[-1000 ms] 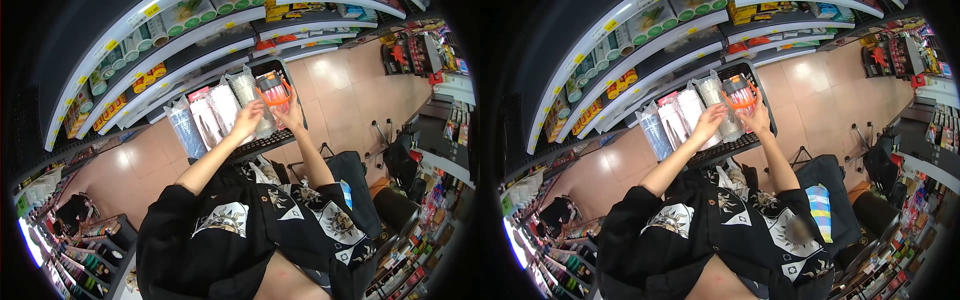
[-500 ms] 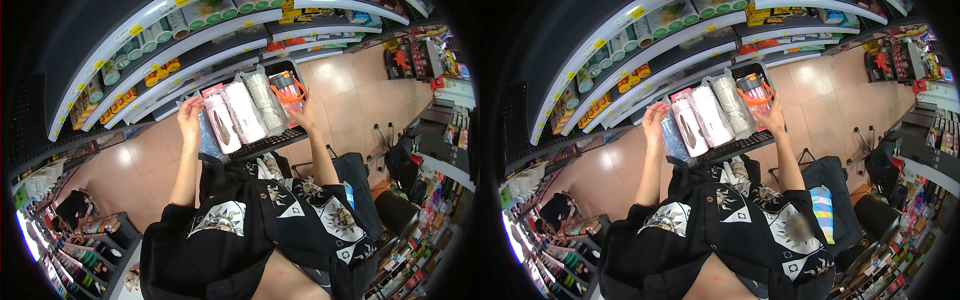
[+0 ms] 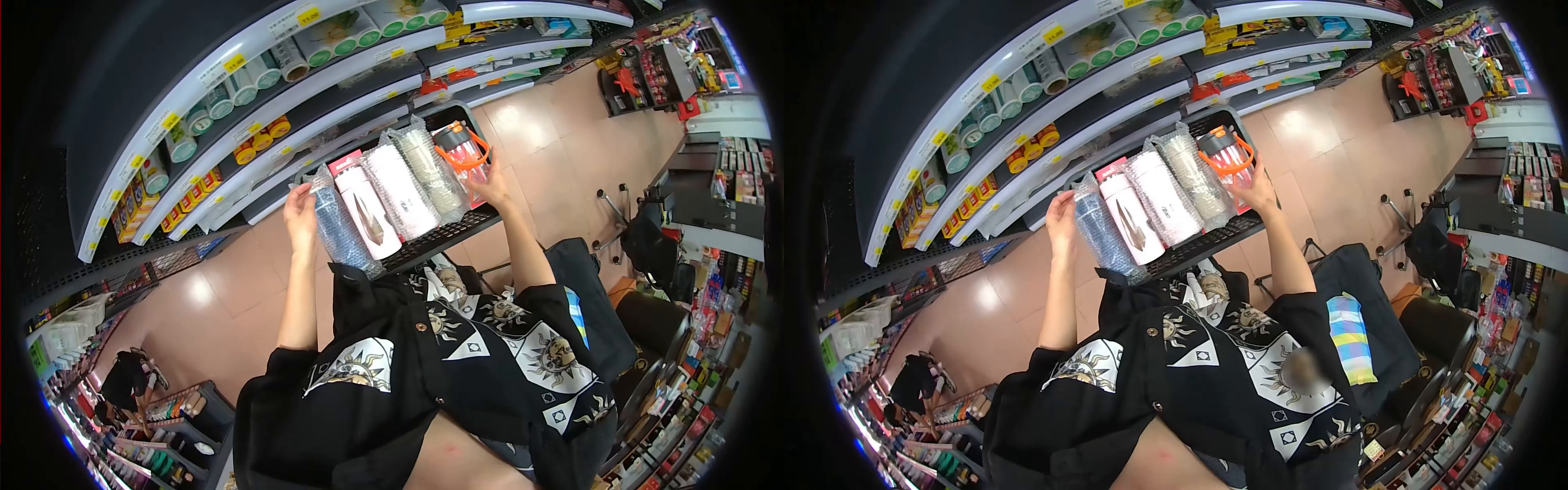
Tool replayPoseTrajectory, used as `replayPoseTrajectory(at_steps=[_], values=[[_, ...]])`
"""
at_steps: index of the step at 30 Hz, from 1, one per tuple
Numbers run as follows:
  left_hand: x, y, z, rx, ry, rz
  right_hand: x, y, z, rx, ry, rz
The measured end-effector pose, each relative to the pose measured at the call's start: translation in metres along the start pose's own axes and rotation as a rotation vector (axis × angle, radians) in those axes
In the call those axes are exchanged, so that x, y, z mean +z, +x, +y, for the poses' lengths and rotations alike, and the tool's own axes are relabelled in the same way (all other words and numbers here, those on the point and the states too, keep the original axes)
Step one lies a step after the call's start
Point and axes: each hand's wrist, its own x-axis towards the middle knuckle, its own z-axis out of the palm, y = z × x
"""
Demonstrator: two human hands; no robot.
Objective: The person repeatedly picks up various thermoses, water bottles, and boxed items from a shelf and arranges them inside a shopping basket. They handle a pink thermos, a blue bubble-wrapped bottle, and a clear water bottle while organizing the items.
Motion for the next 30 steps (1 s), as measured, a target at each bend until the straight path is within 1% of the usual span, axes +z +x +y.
replayPoseTrajectory(at_steps=[2, 4, 6, 8, 10, 11, 12, 14, 15, 17, 20, 22, 24, 25, 27, 30], values=[[0.003, -0.001, -0.011, 0.005, 0.042, 0.054, 0.005, 0.004, 0.011, -0.086, -0.054, 0.049], [0.014, -0.009, -0.003, -0.035, 0.029, 0.079, 0.001, 0.006, 0.013, -0.117, -0.058, 0.06], [0.022, -0.017, -0.005, -0.097, 0.048, 0.117, -0.006, 0.005, 0.009, -0.061, 0.003, 0.03], [0.036, -0.025, -0.006, -0.106, 0.034, 0.164, -0.012, 0.01, 0.012, -0.084, 0.017, 0.027], [0.049, -0.033, -0.008, -0.1, -0.012, 0.256, -0.02, 0.014, 0.011, -0.082, 0.174, -0.003], [0.053, -0.035, -0.012, -0.091, 0.007, 0.272, -0.021, 0.018, 0.014, -0.148, 0.179, 0.004], [0.059, -0.037, -0.015, -0.103, 0.012, 0.289, -0.022, 0.023, 0.019, -0.148, 0.178, -0.017], [0.067, -0.045, -0.02, -0.076, -0.018, 0.328, -0.021, 0.027, 0.027, -0.076, -0.016, -0.03], [0.075, -0.049, -0.012, -0.103, 0.016, 0.339, -0.022, 0.026, 0.025, -0.077, -0.013, -0.045], [0.088, -0.052, 0.002, -0.104, 0.012, 0.341, -0.025, 0.024, 0.02, -0.125, -0.262, 0.021], [0.097, -0.049, 0.006, -0.096, -0.01, 0.323, -0.029, 0.018, 0.001, -0.096, -0.343, 0.052], [0.102, -0.048, 0.009, -0.095, -0.023, 0.313, -0.03, 0.02, 0.011, -0.097, -0.334, 0.029], [0.105, -0.047, 0.01, -0.063, -0.048, 0.298, -0.03, 0.024, 0.018, -0.069, -0.207, 0.034], [0.104, -0.047, 0.009, -0.061, -0.045, 0.302, -0.031, 0.027, 0.019, -0.072, -0.203, 0.03], [0.103, -0.049, 0.006, -0.087, -0.043, 0.285, -0.035, 0.03, 0.02, 0.043, -0.15, -0.052], [0.103, -0.053, 0.004, -0.097, -0.042, 0.295, -0.036, 0.031, 0.018, 0.02, -0.152, -0.038]])
